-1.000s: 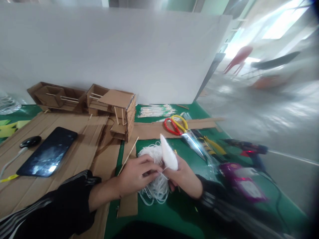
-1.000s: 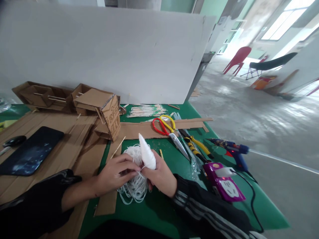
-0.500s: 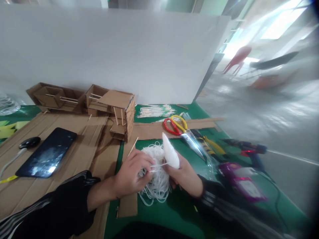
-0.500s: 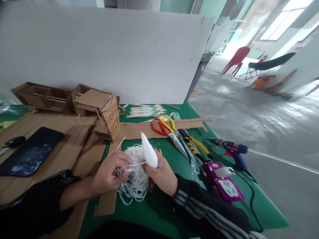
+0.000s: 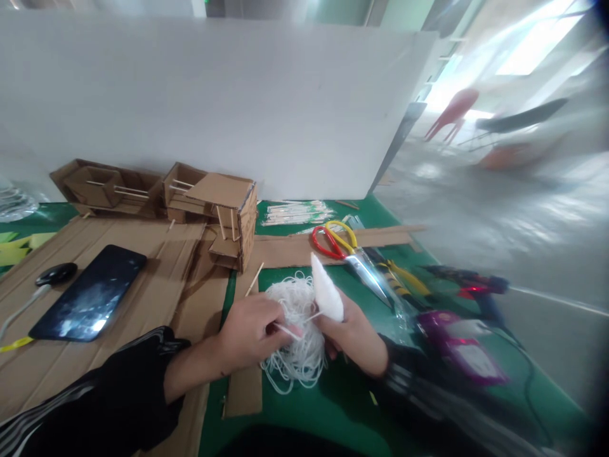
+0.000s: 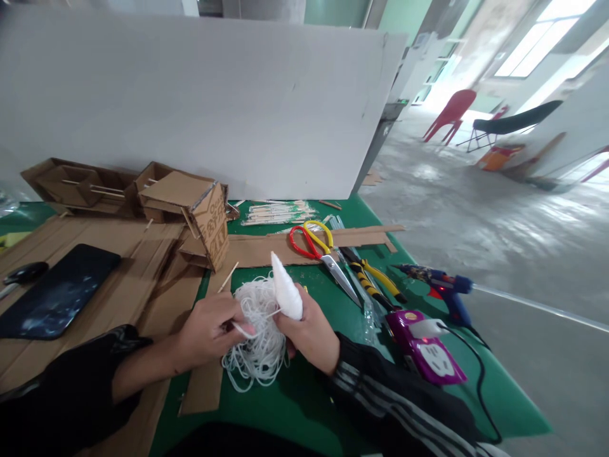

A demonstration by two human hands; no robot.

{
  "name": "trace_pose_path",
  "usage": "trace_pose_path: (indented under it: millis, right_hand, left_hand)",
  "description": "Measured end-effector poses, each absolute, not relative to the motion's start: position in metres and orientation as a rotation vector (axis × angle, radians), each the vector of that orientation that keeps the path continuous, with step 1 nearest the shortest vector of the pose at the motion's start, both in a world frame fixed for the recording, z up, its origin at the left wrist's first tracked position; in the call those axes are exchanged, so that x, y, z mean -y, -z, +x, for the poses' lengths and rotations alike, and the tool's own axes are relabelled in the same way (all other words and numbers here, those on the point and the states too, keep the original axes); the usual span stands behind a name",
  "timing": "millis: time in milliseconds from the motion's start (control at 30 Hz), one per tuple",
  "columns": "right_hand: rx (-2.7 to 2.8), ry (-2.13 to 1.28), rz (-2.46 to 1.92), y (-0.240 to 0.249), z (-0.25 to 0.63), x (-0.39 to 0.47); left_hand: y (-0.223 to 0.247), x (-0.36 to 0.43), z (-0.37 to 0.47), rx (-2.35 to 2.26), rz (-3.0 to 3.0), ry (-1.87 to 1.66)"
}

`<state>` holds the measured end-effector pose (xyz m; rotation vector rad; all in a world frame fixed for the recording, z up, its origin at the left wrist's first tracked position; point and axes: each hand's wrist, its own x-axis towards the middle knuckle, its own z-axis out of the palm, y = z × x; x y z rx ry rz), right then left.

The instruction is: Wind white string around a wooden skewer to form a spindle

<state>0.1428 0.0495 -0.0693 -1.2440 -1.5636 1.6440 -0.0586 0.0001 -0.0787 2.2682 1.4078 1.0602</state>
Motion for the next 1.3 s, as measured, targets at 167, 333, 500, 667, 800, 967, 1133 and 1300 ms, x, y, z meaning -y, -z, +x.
trace_pose_path:
  millis: [167,333,500,667,800,967,1133,1300]
  right_hand:
    - [1.595,-1.659,-1.192,0.068,0.145,-0.049]
    - [1.704,-1.641,-1.185,0.06,0.152,-0.05]
    - [2.028,-1.301,-1.114,0.041,0.162,-0.06]
    - [2.466,-1.021,-1.065,0.008,0.169,-0.078]
    - [2.78,-0.704,-0.973,-0.009,0.174,-0.091]
    - [2.931,-0.61,-0.864,-0.014,0.174,-0.095]
    - [2.989,-0.554,-0.715,-0.017,0.157,-0.091]
    - [2.993,-0.675,-0.767,-0.018,0.142,-0.084]
  left_hand:
    - [0.072,-0.002,-0.062,-1.402,2.452,-0.976]
    - [0.07,0.0,-0.062,-1.468,2.462,-0.932]
    - [0.06,-0.003,-0.064,-1.408,2.457,-1.033]
    - [0.048,-0.007,-0.066,-1.377,2.474,-1.115]
    - [0.042,-0.008,-0.067,-1.486,2.231,-1.101]
    - [0.034,-0.008,-0.066,-1.533,1.978,-1.006]
    - [0.016,-0.011,-0.063,-1.345,1.838,-0.826]
    - [0.0,-0.016,-0.064,-1.339,1.795,-0.66]
